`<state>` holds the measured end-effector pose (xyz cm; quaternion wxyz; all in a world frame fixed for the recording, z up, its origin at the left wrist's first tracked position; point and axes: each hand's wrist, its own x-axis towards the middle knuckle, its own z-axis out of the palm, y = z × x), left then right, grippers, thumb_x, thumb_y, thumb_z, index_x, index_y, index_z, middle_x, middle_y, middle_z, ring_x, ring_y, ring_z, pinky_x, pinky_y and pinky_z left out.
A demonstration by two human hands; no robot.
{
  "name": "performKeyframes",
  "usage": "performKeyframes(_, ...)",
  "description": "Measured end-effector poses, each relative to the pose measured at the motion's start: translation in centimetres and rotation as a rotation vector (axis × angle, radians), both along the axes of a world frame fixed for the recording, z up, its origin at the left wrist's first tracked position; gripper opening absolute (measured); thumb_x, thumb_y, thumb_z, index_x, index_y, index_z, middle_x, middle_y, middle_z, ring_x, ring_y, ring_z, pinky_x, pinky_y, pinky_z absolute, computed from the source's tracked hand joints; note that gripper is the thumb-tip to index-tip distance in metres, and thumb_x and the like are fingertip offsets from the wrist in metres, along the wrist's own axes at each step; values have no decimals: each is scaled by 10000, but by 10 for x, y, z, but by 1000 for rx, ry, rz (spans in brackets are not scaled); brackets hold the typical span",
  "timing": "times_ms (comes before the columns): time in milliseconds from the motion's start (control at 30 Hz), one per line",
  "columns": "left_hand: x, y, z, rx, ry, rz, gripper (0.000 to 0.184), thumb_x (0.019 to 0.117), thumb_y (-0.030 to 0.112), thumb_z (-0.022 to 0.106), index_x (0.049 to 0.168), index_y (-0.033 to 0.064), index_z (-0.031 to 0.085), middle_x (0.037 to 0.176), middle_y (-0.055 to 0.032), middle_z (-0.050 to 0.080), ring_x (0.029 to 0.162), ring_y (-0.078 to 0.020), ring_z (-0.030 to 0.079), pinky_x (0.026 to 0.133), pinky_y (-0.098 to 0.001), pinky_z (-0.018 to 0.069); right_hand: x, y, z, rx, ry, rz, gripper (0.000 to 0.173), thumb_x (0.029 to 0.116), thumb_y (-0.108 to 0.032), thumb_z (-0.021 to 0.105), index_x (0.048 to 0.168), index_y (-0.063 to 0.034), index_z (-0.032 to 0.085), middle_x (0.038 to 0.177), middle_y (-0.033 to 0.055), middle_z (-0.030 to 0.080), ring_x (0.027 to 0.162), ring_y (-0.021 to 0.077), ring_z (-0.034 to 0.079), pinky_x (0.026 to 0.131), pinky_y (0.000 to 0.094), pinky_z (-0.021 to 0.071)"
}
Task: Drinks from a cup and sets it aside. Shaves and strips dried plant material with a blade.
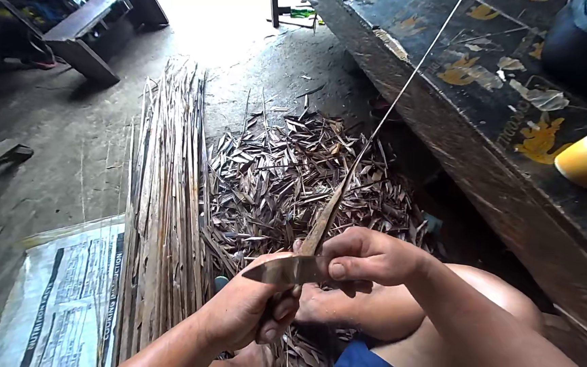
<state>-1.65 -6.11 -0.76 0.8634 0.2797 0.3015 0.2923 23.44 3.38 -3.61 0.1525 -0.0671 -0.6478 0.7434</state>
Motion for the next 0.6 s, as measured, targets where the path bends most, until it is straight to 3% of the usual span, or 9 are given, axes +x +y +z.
performKeyframes(133, -1, 3, 4, 27, 11, -6, 282, 1011, 314, 517, 777, 179, 598, 583, 98, 447, 436, 7, 439, 408, -151, 387, 7, 6, 2, 101, -18, -109, 319, 1082, -302, 515, 969, -42, 661, 700, -24, 622, 553, 12, 561, 490, 174, 467)
performKeyframes(267, -1, 7, 3, 80, -43, -8, 212, 1027, 284, 499, 873, 161, 576, 603, 72, 437, 441, -16, 449, 410, -161, 409, 16, 13, 4, 136, -32, -187, 313, 1085, -297, 508, 949, -55, 650, 704, -26, 616, 555, 16, 557, 488, 177, 465)
performKeyframes(433, -4, 3, 0, 77, -28, -30, 182, 1012, 261, 507, 885, 161, 591, 606, 67, 447, 443, -21, 456, 407, -165, 412, 32, 27, 17, 34, -24, -392, 338, 1074, -411, 500, 956, -134, 652, 704, -59, 617, 530, -1, 528, 462, 162, 431)
performKeyframes(600, -3, 4, 0, 88, -4, -28, 200, 1017, 259, 498, 870, 162, 595, 610, 71, 460, 449, -14, 463, 412, -159, 412, 19, 9, 17, 42, -46, -198, 342, 1074, -382, 513, 986, -92, 670, 686, -48, 594, 523, 2, 516, 459, 175, 435)
